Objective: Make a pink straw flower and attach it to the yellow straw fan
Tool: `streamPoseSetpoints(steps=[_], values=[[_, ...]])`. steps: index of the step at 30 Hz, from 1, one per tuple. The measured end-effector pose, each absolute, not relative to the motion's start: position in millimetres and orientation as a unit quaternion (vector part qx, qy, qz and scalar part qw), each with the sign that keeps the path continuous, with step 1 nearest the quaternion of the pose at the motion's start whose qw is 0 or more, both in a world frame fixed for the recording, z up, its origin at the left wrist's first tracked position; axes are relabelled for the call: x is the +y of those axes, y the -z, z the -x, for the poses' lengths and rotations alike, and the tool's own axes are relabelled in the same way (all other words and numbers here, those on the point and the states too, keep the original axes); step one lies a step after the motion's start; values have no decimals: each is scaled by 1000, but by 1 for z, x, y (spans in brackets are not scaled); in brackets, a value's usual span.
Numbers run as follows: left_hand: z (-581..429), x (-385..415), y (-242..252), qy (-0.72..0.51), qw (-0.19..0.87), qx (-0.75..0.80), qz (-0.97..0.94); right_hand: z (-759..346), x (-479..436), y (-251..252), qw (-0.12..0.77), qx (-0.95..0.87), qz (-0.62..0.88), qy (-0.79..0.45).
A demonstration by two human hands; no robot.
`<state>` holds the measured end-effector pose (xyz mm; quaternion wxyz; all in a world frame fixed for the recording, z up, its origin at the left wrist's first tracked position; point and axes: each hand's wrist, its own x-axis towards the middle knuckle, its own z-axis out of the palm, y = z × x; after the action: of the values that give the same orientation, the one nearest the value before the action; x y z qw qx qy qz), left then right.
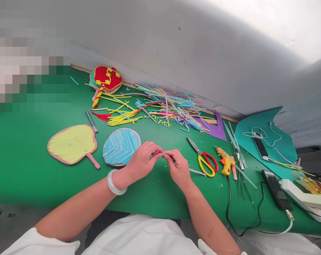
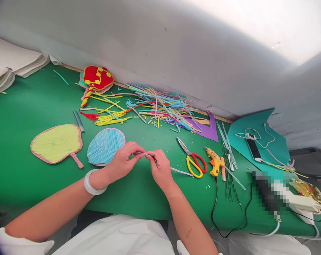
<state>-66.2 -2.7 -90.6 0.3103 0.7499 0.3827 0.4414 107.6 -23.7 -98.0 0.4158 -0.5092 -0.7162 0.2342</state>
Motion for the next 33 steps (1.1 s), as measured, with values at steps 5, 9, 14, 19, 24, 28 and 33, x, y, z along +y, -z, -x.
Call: streamPoseSetpoints(steps=[5,9,14,19,24,28,33], values=[[66,-3,89,-435,326,408,-734,-104,-27,99,407,-701,533,-244],[65,-4,87,-429,330,415,-732,-100,-29,97,421,-689,534,-250],[66,-3,87,-424,335,414,-732,-97,-30,94,428,-667,544,-275],[66,-3,86,-419,337,414,-735,-96,-31,97,440,-600,564,-358],[65,-5,83,-415,341,416,-734,-93,-32,99,452,-555,573,-399],[65,-5,82,-415,345,415,-732,-94,-34,95,451,-555,569,-405],[65,-5,86,-415,338,413,-737,-97,-34,89,437,-570,562,-410]])
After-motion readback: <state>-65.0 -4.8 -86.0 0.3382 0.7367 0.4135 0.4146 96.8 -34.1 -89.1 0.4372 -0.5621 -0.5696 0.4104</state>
